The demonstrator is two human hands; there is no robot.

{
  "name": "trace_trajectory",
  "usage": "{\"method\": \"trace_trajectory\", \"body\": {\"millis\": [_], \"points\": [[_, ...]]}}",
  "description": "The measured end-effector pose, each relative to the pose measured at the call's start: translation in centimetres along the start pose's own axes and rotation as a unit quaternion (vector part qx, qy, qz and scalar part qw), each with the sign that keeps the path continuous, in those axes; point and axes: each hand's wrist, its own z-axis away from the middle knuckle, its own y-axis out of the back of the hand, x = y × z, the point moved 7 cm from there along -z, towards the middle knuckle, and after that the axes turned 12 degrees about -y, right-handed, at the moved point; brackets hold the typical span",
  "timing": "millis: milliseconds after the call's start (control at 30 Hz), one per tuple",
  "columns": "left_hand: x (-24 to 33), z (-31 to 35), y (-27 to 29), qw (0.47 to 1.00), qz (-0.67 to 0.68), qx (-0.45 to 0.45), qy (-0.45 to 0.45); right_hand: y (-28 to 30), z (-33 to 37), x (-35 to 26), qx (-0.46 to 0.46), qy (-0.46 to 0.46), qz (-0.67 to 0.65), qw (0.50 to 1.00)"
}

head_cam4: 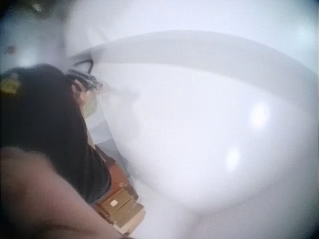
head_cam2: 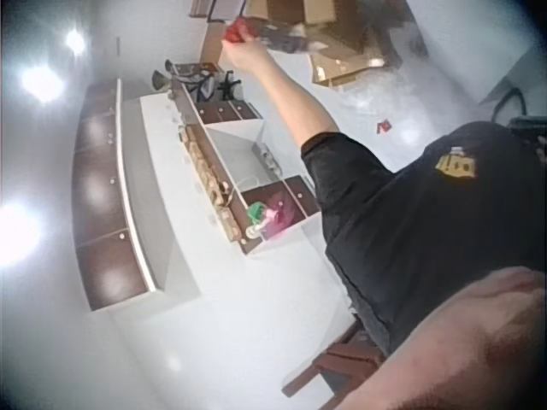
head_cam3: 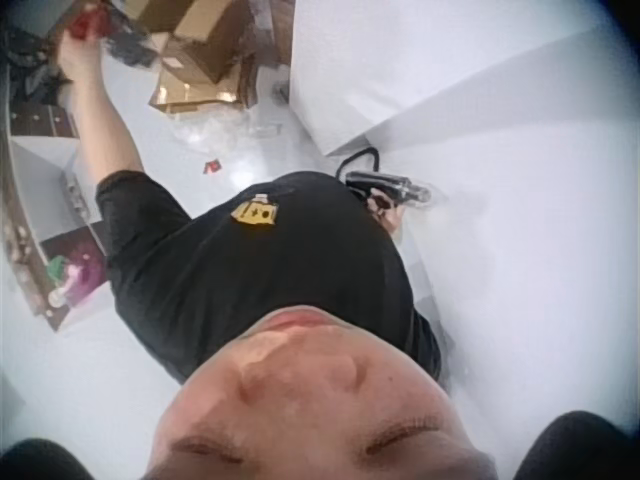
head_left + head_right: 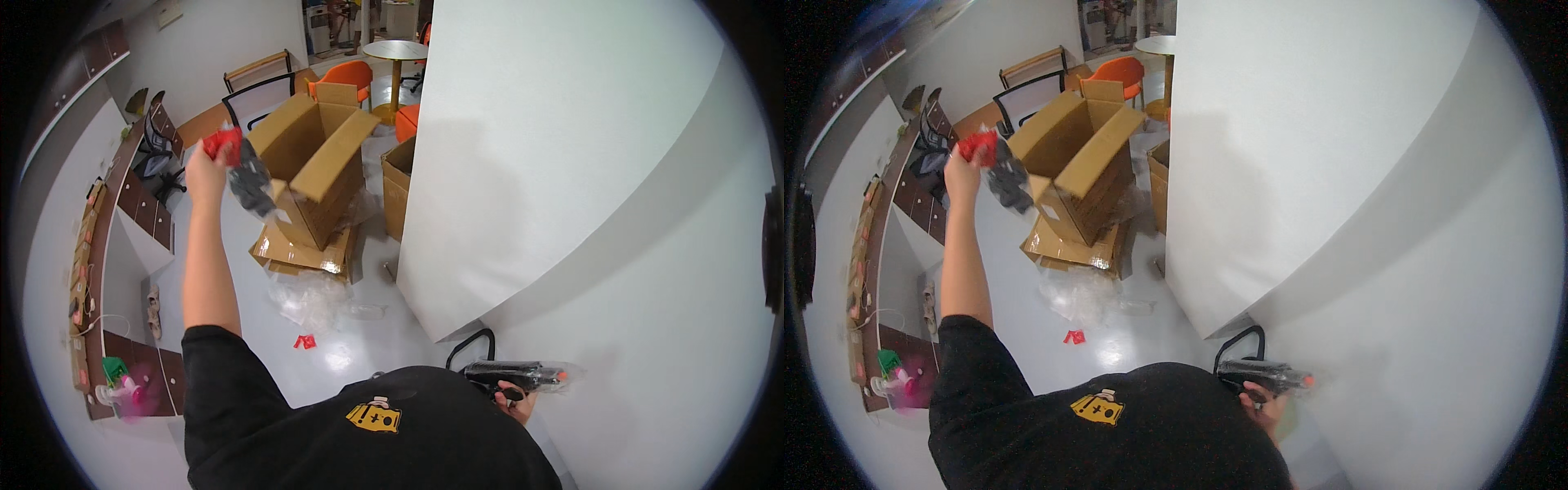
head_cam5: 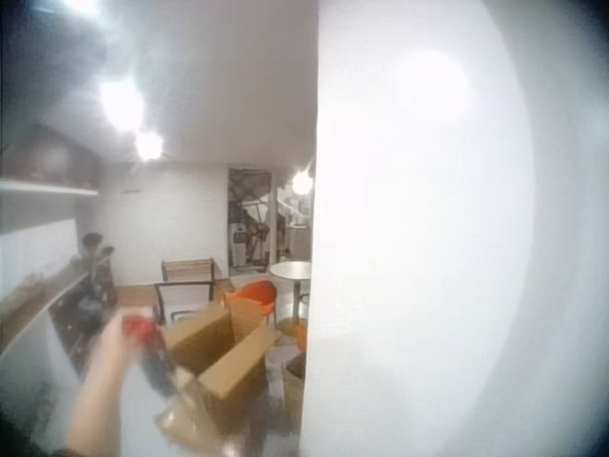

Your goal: The person unpacks a cardboard box and removes parts of an office chair, including the base, wheels, and seat. They sit on the floor and attach the wheels to the chair base by hand, then place the assembled base on the floor.

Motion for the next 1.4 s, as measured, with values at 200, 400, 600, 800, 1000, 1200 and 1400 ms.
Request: {"method": "trace_trajectory", "body": {"millis": [200, 400, 600, 800, 1000, 1200, 1400], "points": [[-2.8, 23.0, -3.4, 0.968, 0.139, -0.137, 0.159, -0.2, 0.2, 3.2, -0.017, 0.084, -0.056, 0.995], [4.8, 51.1, 2.4, 0.878, -0.023, -0.351, 0.324, -0.7, -1.0, 6.8, -0.174, 0.120, -0.121, 0.970], [10.8, 69.2, 14.0, 0.802, -0.128, -0.362, 0.458, -0.8, -2.2, 8.3, -0.280, 0.180, -0.192, 0.923], [28.8, 77.3, 28.5, 0.687, -0.217, -0.253, 0.646, -0.6, -4.9, 9.2, -0.443, 0.246, -0.178, 0.843], [45.5, 78.8, 35.7, 0.596, -0.209, -0.134, 0.763, 1.0, -5.6, 8.1, -0.579, 0.202, -0.188, 0.768], [57.5, 82.4, 38.9, 0.534, -0.204, -0.125, 0.811, 1.8, -4.0, 6.5, -0.618, 0.269, -0.118, 0.729], [61.1, 87.0, 38.9, 0.543, -0.140, -0.155, 0.813, -1.1, 0.3, 10.7, -0.610, 0.097, -0.154, 0.771]]}}
